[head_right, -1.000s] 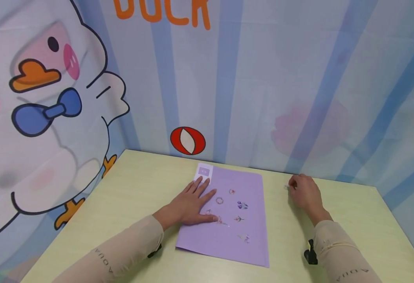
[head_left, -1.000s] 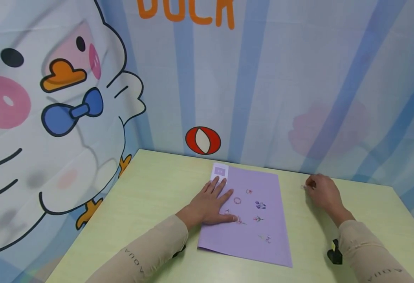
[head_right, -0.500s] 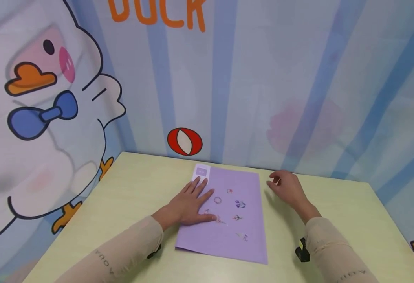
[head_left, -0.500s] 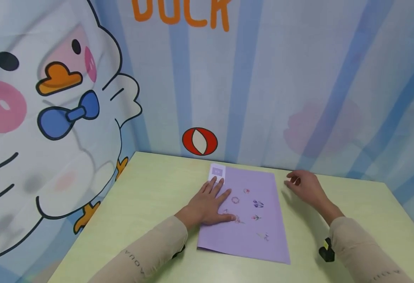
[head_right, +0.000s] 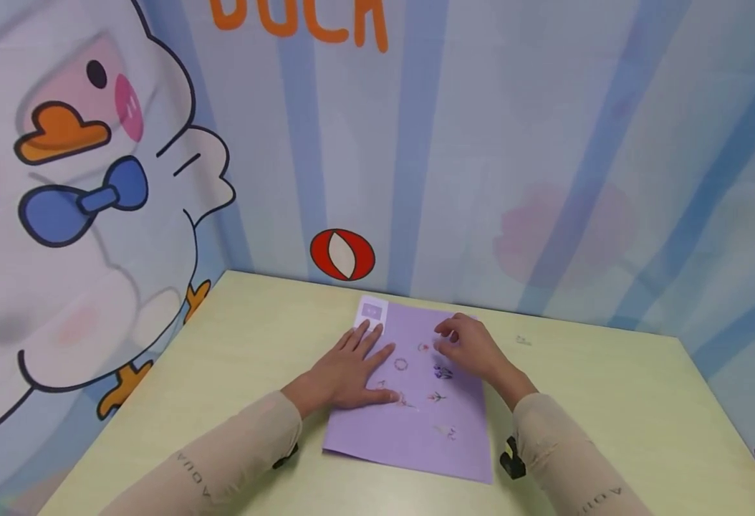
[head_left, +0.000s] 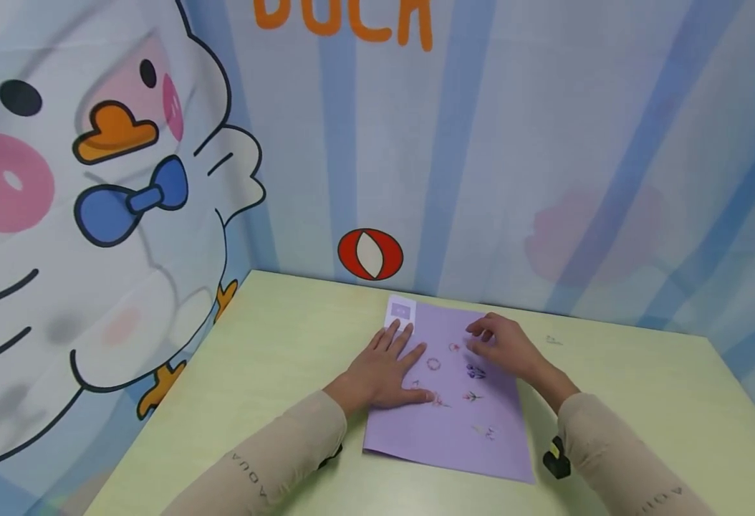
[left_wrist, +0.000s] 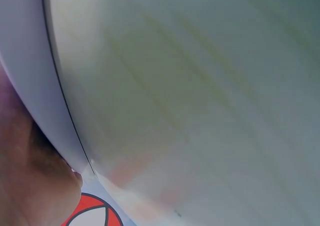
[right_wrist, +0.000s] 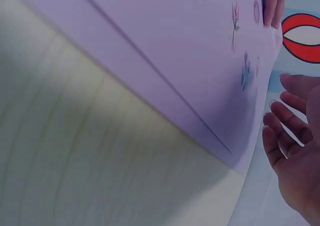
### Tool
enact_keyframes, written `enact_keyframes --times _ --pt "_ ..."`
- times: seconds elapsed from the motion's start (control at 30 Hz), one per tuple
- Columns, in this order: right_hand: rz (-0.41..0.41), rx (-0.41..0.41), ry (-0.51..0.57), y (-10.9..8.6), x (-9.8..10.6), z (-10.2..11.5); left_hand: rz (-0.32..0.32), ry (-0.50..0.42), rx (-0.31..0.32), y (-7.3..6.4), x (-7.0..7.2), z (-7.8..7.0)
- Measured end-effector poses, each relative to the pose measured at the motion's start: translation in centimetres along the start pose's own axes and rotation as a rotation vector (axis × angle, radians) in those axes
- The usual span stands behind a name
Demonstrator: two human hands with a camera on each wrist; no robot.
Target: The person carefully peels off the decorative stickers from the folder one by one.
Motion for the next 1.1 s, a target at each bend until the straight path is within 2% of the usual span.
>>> enact_keyframes --times 0.2,0.47,0.57,0.83,1.1 --pt "0.010 0.000 0.008 1.1 -1.3 0.1 0.010 0.013 -0.003 0.4 -0.1 0.0" --pt "0.062 -0.040 0.017 1.4 -2.7 -0.4 -0.016 0.019 0.003 -0.1 0.4 0.1" --pt "0.071 -0.040 -0.002 1.4 -2.8 -0.3 -0.019 0.019 0.000 -0.2 0.4 0.0" --pt "0.072 0.034 -0.048 1.3 -2.8 0.3 -0.031 0.045 0.001 0.0 0.1 -0.1" --pt "0.053 0.014 -0.031 1.0 -2.8 -0.2 -0.036 0.052 0.000 -0.1 0.3 -0.1"
Point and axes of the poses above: each hand's wrist, its own y-axis towards the middle knuckle, its own x-axis out of the back of the hand, z = x × y, the point moved 9 cm from there along y, towards the middle knuckle, and after that the axes turned 15 degrees about x, right-handed, at the moved point
